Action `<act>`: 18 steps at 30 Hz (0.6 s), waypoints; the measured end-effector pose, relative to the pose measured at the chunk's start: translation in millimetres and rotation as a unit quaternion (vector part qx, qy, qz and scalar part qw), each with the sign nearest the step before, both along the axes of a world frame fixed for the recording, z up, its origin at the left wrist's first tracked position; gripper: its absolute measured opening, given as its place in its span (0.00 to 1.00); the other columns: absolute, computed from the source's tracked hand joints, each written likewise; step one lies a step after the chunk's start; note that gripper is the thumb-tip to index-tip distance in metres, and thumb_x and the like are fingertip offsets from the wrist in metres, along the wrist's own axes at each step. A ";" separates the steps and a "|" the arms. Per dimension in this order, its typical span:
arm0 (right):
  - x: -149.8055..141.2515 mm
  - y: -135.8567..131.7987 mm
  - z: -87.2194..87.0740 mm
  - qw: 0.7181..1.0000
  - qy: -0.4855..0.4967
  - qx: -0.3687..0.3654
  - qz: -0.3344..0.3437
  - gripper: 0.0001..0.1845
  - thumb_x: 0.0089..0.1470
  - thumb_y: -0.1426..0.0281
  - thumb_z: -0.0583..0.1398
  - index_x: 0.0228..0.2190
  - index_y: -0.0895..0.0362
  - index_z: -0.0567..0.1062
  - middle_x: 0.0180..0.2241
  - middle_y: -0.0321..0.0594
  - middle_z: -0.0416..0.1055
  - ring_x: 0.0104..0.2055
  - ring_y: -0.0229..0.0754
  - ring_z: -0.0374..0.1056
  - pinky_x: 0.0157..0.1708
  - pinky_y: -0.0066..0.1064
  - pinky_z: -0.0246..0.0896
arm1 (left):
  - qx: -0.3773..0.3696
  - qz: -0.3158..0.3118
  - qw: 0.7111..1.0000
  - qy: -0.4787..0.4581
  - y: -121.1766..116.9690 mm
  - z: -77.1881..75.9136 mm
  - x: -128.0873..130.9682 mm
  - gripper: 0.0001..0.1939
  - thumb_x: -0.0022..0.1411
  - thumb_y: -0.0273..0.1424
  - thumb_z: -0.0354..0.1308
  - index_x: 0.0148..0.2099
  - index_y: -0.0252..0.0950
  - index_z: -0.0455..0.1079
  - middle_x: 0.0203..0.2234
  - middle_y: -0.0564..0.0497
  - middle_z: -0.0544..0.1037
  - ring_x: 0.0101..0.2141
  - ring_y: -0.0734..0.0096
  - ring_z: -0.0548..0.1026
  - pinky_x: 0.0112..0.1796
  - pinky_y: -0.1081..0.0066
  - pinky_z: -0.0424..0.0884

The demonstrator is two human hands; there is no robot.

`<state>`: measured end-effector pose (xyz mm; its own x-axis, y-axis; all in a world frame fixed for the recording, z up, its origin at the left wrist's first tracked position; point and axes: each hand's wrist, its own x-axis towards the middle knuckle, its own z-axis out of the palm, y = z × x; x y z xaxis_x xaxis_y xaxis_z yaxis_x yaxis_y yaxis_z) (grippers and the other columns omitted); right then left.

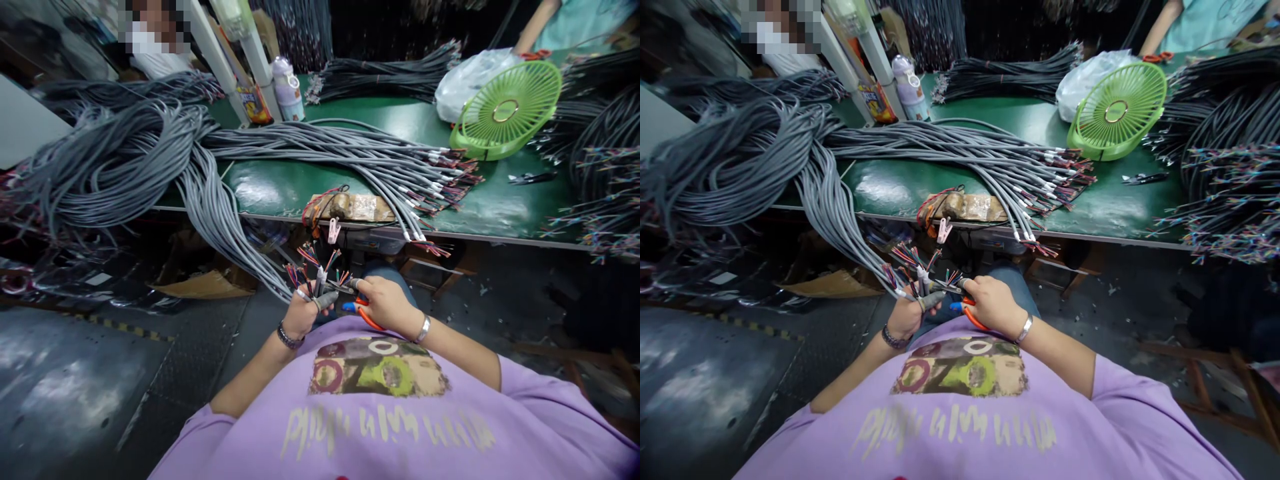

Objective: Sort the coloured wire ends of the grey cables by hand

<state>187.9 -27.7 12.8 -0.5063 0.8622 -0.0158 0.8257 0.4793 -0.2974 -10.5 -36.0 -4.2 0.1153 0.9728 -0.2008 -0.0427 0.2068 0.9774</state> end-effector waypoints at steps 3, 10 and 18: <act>-3.3 -0.7 5.3 1.000 -0.015 0.002 0.001 0.17 0.54 0.56 0.57 0.37 0.57 0.71 0.35 0.44 0.71 0.37 0.44 0.65 0.33 0.31 0.52 | 0.000 0.008 1.000 -0.007 -0.3 -2.1 -0.5 0.12 0.47 0.36 0.66 0.26 0.34 0.69 0.16 0.54 0.72 0.16 0.79 0.66 0.18 0.77 0.62; -6.0 0.5 5.3 0.999 -0.034 -0.003 -0.004 0.16 0.53 0.58 0.58 0.39 0.56 0.71 0.34 0.44 0.71 0.37 0.45 0.66 0.32 0.31 0.51 | -0.017 0.016 1.000 -0.013 -1.2 -2.4 -1.0 0.12 0.46 0.36 0.67 0.26 0.33 0.70 0.16 0.55 0.72 0.16 0.79 0.66 0.18 0.77 0.63; -1.9 4.5 -9.9 0.999 0.028 -0.026 -0.014 0.21 0.56 0.52 0.53 0.32 0.57 0.73 0.28 0.42 0.72 0.29 0.40 0.66 0.27 0.29 0.47 | -0.032 0.024 0.999 -0.024 0.9 1.4 0.5 0.13 0.45 0.36 0.68 0.28 0.33 0.71 0.16 0.55 0.71 0.16 0.80 0.66 0.17 0.78 0.62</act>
